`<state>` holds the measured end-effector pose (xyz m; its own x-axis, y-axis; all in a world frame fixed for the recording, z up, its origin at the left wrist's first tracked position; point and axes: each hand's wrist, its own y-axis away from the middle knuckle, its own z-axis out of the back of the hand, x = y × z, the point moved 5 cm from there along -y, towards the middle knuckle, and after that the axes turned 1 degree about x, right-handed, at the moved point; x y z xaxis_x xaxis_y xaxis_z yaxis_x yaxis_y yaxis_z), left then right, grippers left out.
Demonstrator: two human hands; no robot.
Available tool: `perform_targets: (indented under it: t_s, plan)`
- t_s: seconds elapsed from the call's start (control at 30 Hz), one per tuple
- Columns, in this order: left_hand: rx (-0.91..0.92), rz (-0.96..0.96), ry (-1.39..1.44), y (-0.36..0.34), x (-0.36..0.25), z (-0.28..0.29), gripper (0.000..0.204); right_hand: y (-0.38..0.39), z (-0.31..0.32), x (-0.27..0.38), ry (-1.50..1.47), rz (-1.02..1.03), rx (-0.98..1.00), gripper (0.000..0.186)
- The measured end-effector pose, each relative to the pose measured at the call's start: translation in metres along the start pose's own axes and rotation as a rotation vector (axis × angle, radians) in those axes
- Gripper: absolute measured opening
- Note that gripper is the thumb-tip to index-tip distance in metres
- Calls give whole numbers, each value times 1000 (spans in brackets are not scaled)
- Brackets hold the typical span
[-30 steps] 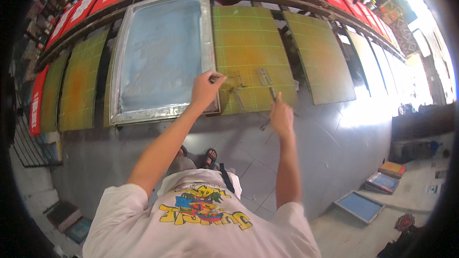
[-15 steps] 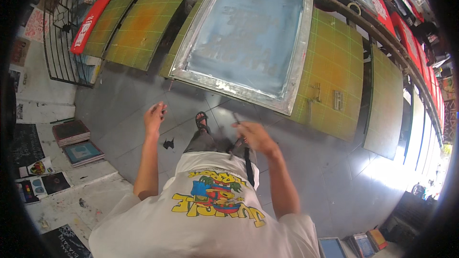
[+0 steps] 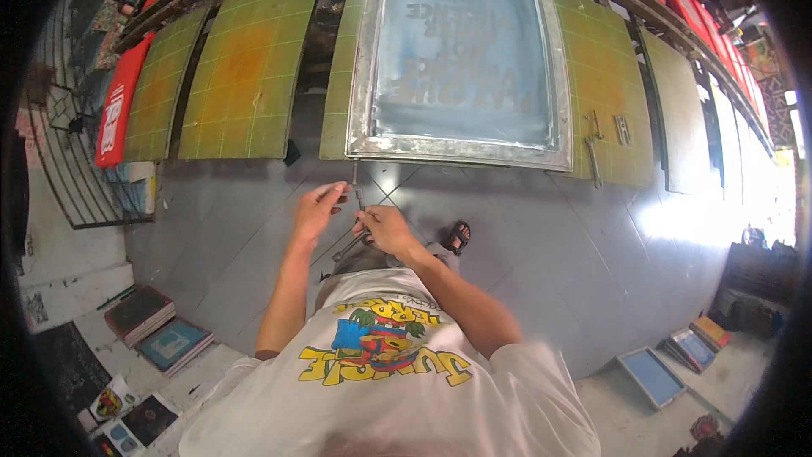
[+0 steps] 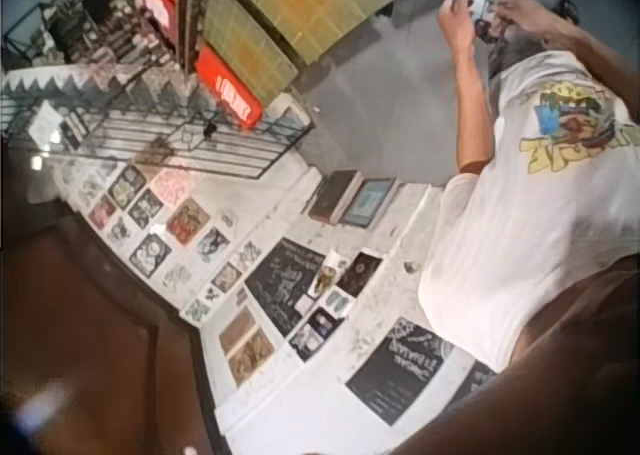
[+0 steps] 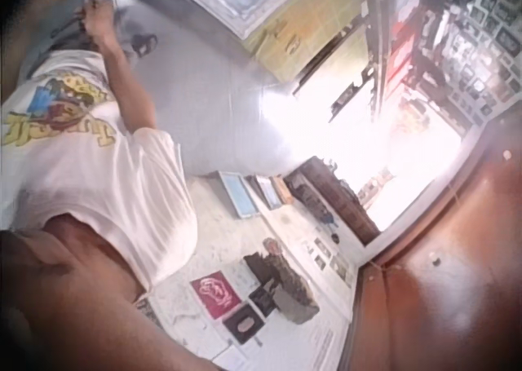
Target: The person uses a wrench to tighten and adjust the position of a screen printing frame on a production line.
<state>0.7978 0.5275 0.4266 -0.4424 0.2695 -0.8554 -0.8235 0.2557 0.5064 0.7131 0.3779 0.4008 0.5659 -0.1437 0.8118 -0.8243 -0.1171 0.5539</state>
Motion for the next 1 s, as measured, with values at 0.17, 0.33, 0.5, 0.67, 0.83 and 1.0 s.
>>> perform_targets:
  t_s: [0.17, 0.33, 0.5, 0.67, 0.83, 1.0]
  plan:
    - [282, 105, 24, -14, 2, 2, 40, -6, -24, 2, -31, 49, -145, 35]
    - [365, 22, -24, -28, 7, 11, 46, -6, -46, 4, -99, 120, -201, 35]
    - [406, -10, 1, -37, 0, 2, 47, -23, -33, -38, -505, 255, -122, 35]
    - [446, 111, 23, -38, 7, 1, 42, -16, -31, -15, -424, 52, -162, 32]
    - [513, 98, -230, -48, 5, 0, 44, -22, -20, -6, -314, -60, -131, 29]
    - [434, 81, -302, -59, 9, -1, 50, -21, -12, 10, 108, -213, -140, 30]
